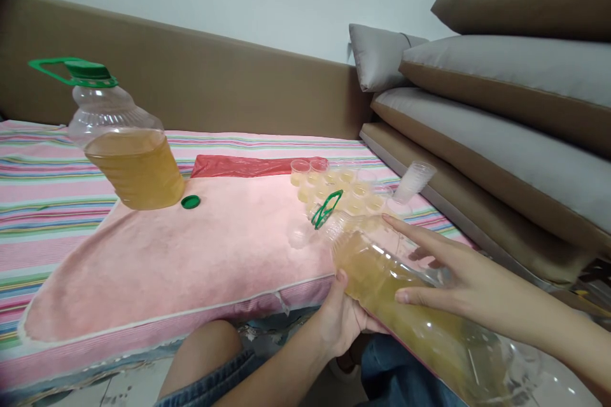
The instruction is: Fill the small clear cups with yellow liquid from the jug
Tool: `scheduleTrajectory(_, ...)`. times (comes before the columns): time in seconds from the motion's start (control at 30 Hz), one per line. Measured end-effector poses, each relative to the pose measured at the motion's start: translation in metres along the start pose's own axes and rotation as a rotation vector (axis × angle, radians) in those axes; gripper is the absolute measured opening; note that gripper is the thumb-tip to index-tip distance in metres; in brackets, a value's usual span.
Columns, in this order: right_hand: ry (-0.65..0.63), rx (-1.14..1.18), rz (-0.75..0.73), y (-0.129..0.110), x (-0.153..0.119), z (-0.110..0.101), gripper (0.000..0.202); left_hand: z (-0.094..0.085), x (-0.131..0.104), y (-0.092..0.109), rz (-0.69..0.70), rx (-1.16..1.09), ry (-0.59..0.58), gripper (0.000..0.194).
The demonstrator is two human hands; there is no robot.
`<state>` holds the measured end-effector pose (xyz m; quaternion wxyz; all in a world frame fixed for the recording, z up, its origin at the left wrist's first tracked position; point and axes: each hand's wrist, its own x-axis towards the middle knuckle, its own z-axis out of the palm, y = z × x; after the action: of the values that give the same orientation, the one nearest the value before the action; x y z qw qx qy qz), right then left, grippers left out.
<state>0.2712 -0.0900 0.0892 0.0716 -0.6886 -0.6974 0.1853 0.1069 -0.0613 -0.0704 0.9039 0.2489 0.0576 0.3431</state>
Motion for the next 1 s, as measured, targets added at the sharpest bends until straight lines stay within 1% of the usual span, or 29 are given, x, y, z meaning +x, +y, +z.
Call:
scheduleTrajectory(0.2, -0.016, 0.007, 0.025, 0.0, 0.004, -0.002, 0.088, 0.0, 0.001, 0.001, 0.019, 0.009, -0.066, 0.091)
scheduleTrajectory(0.37, -0.037, 0.011, 0.065, 0.0, 0.006, -0.002, 0.089, 0.0, 0.002, 0.001, 0.0, -0.022, -0.033, 0.093)
scheduleTrajectory(0.53, -0.046, 0.02, 0.084, -0.002, 0.007, -0.003, 0.09, -0.001, 0.003, 0.0, 0.005, -0.031, -0.043, 0.092)
scheduleTrajectory(0.7, -0.037, 0.018, 0.073, -0.003, 0.009, -0.004, 0.09, -0.003, 0.004, 0.001, 0.013, -0.029, -0.082, 0.088)
scheduleTrajectory(0.9, -0.03, -0.02, 0.05, -0.005, 0.01, -0.004, 0.088, -0.001, 0.001, 0.006, -0.015, 0.003, -0.082, 0.093)
scheduleTrajectory(1.0, -0.033, -0.018, 0.047, -0.005, 0.011, -0.005, 0.087, 0.001, 0.001, 0.008, -0.018, -0.004, -0.102, 0.095)
